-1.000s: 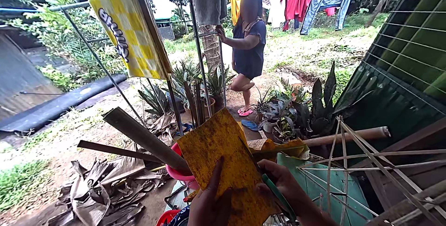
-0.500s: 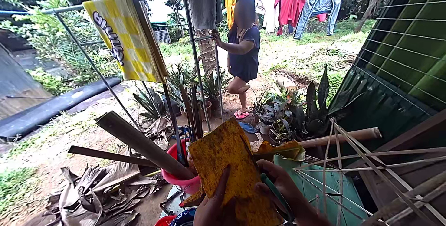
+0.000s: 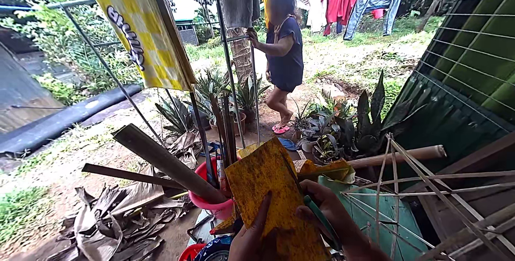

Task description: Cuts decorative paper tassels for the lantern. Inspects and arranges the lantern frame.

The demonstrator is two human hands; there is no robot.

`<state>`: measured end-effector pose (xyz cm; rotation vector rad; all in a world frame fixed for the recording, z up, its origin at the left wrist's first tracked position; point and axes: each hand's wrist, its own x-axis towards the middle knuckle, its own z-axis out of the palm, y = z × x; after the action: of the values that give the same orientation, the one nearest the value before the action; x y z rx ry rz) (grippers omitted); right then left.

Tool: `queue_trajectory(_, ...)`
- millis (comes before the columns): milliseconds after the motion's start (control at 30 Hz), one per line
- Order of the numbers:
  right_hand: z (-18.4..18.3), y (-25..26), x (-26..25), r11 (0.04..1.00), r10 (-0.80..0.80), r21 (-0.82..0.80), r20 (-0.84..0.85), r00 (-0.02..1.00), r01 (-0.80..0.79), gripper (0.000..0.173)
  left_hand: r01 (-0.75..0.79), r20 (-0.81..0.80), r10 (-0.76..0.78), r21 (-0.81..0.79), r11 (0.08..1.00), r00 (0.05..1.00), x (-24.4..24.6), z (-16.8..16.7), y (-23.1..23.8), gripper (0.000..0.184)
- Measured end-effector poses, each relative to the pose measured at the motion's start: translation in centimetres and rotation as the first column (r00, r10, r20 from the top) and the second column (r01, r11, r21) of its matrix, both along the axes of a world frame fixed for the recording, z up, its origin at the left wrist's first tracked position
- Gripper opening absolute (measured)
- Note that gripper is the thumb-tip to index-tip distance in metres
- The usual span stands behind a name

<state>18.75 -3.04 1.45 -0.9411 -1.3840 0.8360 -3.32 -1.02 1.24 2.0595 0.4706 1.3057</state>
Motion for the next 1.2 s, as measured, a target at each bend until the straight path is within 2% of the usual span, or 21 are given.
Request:
queue_trajectory(267, 0.0, 0.1, 0.1, 1.0, -0.002, 0.02, 0.023, 1.0, 0.001, 0.047, 0.0, -0.005, 0.0, 0.016, 1.0, 1.0, 0.0, -0.2, 0.0, 0.062)
queue_trajectory(467, 0.0, 0.1, 0.0, 1.0, -0.017, 0.016, 0.003, 1.0, 0.017, 0.041, -0.001, -0.004, 0.001, 0.006, 1.0, 1.0, 0.1, -0.3, -0.3, 0.063)
queue_trajectory(567, 0.0, 0.1, 0.1, 1.0, 0.019, 0.004, 0.0, 1.0, -0.019, 0.044, -0.01, 0.006, 0.01, -0.01, 1.0, 1.0, 0.1, -0.3, -0.3, 0.063)
queue_trajectory(700, 0.0, -0.2, 0.6, 0.982, 0.183, -0.048, -0.031, 0.983, -0.184, 0.054, -0.162, 0.07, 0.162, 0.002, 0.987, 0.984, 0.2, 0.4, 0.5, 0.063)
queue_trajectory(833, 0.0, -0.6, 1.8, 0.954, 0.265, -0.127, -0.056, 0.962, -0.271, 0.054, -0.325, 0.142, 0.315, 0.056, 0.944, 0.938, -0.7, 2.1, 2.7, 0.067)
queue_trajectory(933, -0.8, -0.8, 2.9, 0.965, 0.211, -0.156, 0.001, 0.977, -0.209, 0.058, -0.409, 0.166, 0.39, 0.1, 0.907, 0.906, -1.8, 3.1, 4.1, 0.069)
queue_trajectory(1033, -1.4, -1.4, 3.4, 0.988, 0.04, -0.156, 0.178, 0.983, -0.012, 0.066, -0.473, 0.153, 0.458, 0.082, 0.877, 0.876, -3.0, 3.6, 4.6, 0.07)
queue_trajectory(1200, -3.1, -1.6, 3.4, 0.988, -0.146, 0.029, 0.477, 0.867, 0.15, 0.069, -0.536, 0.153, 0.52, 0.094, 0.839, 0.84, -4.6, 3.6, 5.4, 0.074)
